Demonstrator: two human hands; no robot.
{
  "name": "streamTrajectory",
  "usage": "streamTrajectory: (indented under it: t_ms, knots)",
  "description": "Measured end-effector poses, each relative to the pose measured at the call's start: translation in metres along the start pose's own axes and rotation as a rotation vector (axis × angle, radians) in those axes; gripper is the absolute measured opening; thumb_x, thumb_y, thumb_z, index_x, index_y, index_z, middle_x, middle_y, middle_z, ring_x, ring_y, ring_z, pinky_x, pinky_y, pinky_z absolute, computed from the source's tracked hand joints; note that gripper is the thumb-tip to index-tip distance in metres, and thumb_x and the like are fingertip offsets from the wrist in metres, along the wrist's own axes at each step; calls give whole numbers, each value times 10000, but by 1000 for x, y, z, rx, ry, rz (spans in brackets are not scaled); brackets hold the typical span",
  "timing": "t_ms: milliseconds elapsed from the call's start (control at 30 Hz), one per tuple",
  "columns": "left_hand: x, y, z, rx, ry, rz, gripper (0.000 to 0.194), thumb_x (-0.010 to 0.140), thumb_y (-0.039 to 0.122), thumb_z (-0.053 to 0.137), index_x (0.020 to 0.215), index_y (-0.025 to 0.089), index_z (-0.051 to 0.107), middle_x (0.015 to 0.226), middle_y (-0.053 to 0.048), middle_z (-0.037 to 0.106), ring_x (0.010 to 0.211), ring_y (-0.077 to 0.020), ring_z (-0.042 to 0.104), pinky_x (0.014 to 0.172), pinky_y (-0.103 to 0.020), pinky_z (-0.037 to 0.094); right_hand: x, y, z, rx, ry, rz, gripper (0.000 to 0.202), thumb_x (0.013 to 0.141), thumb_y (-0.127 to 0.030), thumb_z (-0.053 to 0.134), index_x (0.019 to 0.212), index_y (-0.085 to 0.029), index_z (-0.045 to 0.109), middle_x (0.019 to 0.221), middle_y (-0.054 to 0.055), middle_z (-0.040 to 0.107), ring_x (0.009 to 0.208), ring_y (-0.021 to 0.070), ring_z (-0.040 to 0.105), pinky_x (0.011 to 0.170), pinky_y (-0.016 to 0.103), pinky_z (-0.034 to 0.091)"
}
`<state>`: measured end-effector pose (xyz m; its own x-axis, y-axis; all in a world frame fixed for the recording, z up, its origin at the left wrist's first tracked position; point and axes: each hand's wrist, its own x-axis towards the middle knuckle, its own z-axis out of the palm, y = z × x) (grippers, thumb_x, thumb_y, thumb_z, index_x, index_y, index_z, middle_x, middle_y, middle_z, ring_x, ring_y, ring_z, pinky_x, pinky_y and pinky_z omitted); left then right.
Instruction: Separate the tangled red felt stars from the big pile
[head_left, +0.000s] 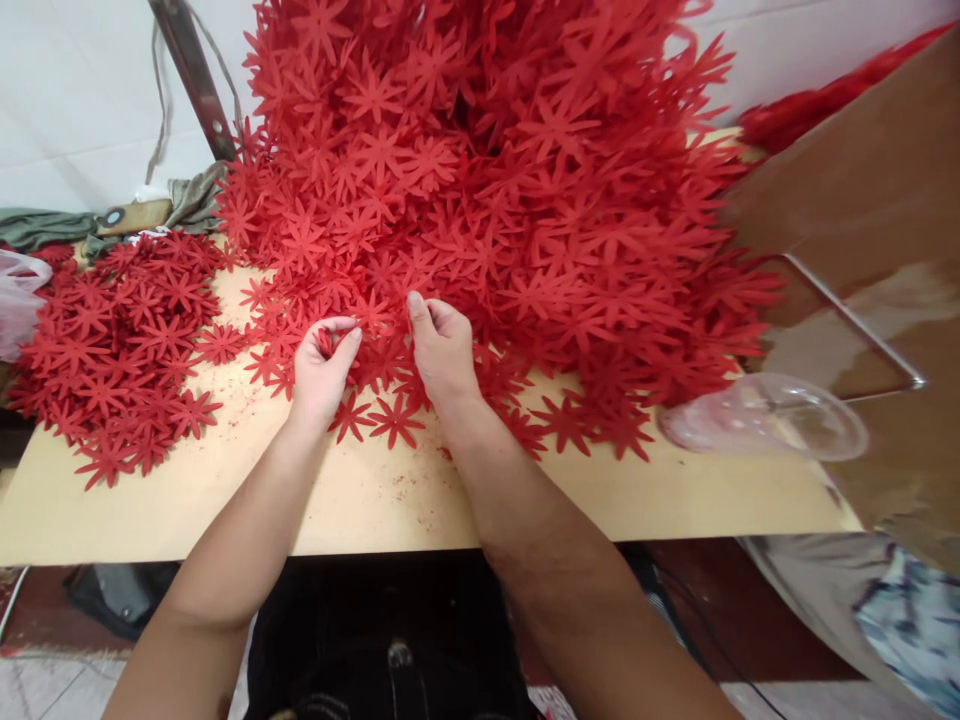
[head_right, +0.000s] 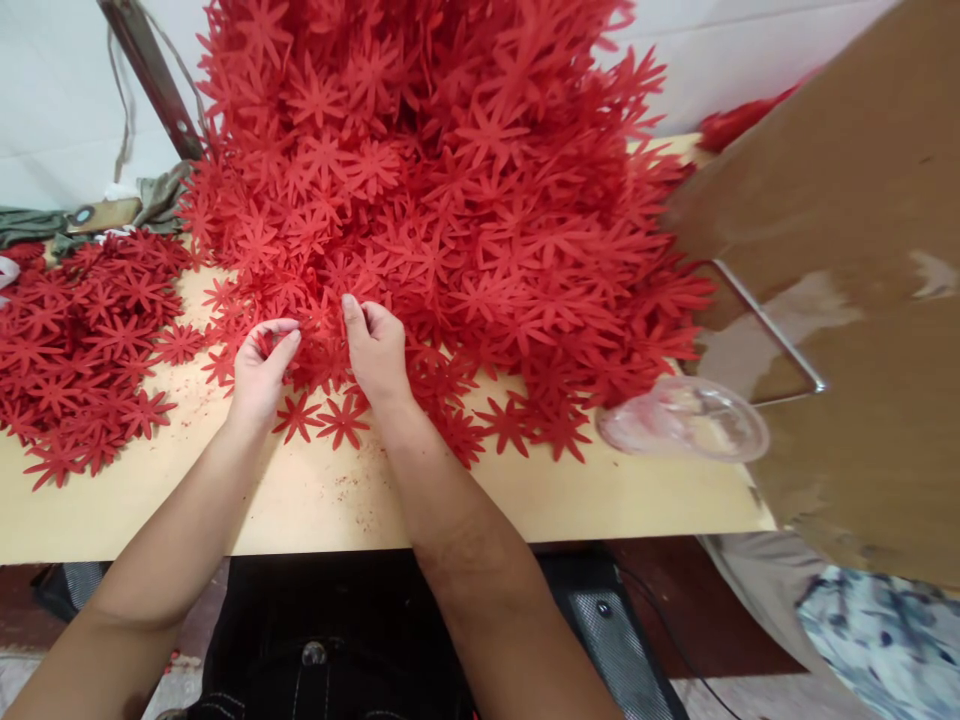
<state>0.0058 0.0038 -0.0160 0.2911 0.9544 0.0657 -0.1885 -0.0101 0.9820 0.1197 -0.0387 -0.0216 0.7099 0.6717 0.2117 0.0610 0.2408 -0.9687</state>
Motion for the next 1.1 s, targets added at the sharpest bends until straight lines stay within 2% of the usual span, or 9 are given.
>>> streamTrajectory:
  t_ms: [100,233,400,533,667,767,900,1100]
  knots:
    - [-4,5,2,-29,-88,-25,250,648,309,727,851,188,646,685,37,591,552,-43,483,525,-169,404,-3,-4,2,-2,-80,-10,521,692,-593,579,505,-191,306,497,-73,261,485,36,246,464,222,227]
    - [-6,7,4,-86,-154,-82,271,577,326,773,769,178,651,675,35,612,539,-39,500,479,-156,394,-9,-5,7,19,-164,-1,497,661,-549,637,488,-185,348,478,-75,308,475,33,279,463,214,254]
    - [-1,4,2,-143,33,-89,201,578,269,755,688,164,623,573,58,580,475,-19,476,456,-141,376,-13,-2,12,185,-353,107,442,595,-566,679,597,-188,451,542,-71,455,517,45,415,548,213,392]
    - [3,8,0,-212,134,-146,184,585,243,724,675,169,582,513,79,524,423,-16,437,403,-151,316,-12,2,12,231,-441,154,404,561,-481,739,688,-193,485,638,-61,548,580,59,498,599,225,444]
    - [11,11,-10,-333,179,-193,217,605,236,707,656,185,502,488,98,447,387,-4,357,383,-163,264,-6,4,5,179,-378,132,298,628,-376,708,681,-193,479,594,-69,516,521,47,464,538,210,407]
    - [20,11,-19,-339,200,-197,243,620,242,702,647,195,465,469,107,393,367,-5,295,371,-174,231,-2,4,2,173,-309,153,254,637,-328,694,722,-197,493,591,-73,521,515,49,471,534,210,411]
    - [20,9,-21,-215,187,-135,224,598,250,734,719,201,552,514,87,464,408,-18,361,392,-174,272,-1,4,4,167,-277,170,257,630,-331,704,692,-190,498,555,-77,509,474,40,437,492,204,384]
    - [6,12,-8,-98,32,4,338,610,323,758,906,219,631,565,71,492,534,-52,485,583,-202,437,-2,2,5,152,-241,195,335,606,-418,725,667,-185,491,501,-80,491,452,47,437,472,209,370]
